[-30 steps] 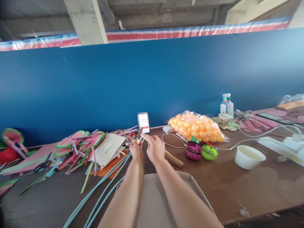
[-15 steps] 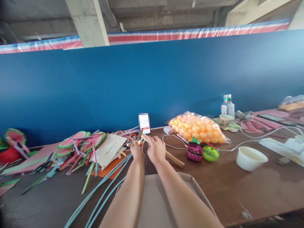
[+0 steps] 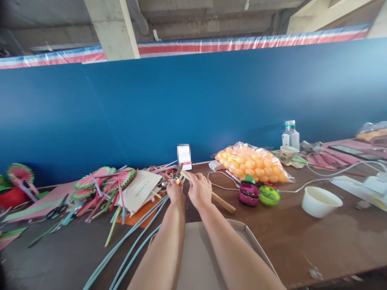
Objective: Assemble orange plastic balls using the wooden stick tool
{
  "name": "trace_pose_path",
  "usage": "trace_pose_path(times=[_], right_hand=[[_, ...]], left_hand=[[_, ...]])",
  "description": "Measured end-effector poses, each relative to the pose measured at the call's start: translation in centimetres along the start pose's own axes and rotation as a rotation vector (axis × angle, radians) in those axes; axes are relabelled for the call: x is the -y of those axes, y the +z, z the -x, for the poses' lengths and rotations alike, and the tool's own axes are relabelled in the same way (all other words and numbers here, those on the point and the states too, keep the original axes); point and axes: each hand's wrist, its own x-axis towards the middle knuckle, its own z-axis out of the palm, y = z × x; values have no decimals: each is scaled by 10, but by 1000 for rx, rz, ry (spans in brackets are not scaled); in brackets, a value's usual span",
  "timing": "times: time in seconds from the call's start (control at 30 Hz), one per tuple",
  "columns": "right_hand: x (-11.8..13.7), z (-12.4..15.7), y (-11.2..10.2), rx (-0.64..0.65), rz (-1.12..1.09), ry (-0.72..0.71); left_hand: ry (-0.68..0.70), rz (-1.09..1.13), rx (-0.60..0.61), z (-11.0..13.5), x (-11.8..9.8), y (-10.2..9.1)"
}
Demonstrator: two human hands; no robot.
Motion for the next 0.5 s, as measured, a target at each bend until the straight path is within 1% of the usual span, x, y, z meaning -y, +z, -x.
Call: trace_pose_path(times=[0.13,0.3,0.5], right_hand=[[-1,0,1,35,9,-26],[-1,0,1,12,3,-13],[-2,0,1,27,-6,-39]], left_hand=[[-10,7,23,-1,0,-1],[-2,11,16,0,-1,-1],[11,13,19,2,-2,-1]])
